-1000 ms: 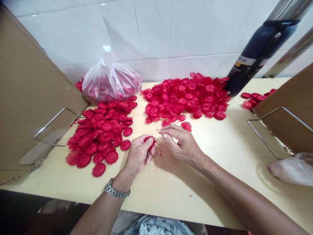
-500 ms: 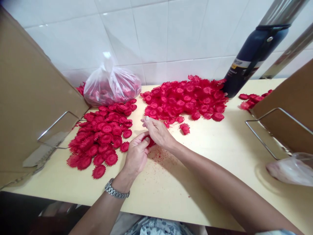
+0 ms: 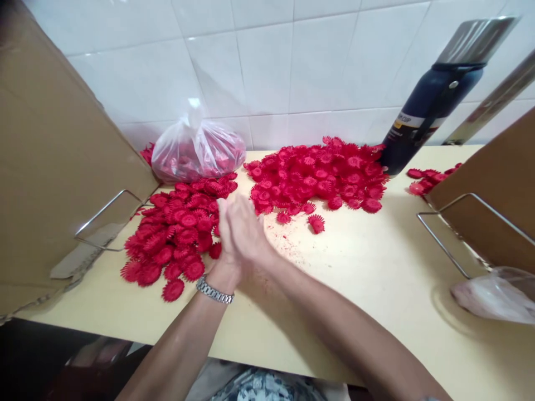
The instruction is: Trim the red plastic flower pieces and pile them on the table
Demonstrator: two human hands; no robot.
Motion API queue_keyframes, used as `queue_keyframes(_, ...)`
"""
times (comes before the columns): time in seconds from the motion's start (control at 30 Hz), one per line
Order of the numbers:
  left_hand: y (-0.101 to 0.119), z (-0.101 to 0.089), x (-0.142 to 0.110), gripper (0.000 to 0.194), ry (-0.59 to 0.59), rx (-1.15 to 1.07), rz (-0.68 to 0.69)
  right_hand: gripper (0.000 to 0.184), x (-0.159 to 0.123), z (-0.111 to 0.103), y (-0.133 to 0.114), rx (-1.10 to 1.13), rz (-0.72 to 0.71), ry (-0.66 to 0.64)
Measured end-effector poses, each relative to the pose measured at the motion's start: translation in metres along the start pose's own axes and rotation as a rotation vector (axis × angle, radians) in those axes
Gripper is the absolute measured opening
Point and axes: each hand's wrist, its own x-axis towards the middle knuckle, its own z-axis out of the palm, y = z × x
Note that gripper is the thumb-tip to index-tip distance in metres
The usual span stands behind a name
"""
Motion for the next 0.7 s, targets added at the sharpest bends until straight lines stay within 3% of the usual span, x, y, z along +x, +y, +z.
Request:
queue_keyframes(0.1,-0.004,0.01,-0.001,0.051,-0.067,-0.003,0.086,0.069,0.014,-0.013,0.001,0.056,0.073,0.058)
queue_keyframes(0.2,0.002,0.006,0.002,0.054,-0.108,0.015,0.047,0.072,0.005,-0.012,0.003,0.064,-0.047,0.029)
queue_keyframes(0.3,0.005,-0.003,0.006,0.049,-0.077,0.038,0.063,0.076,-0.011,-0.005,0.002,0.069,-0.157,-0.049)
queue_keyframes(0.53,-0.008,0.006,0.006,0.055,-0.057,0.064,0.111,0.063,0.002,-0.012,0.002,0.068,0.041,0.025)
queue_keyframes(0.7,0.003,-0.003,0.002,0.048,-0.044,0.159,0.127,0.068,-0.018,-0.004,0.005,0.119,-0.128,-0.052)
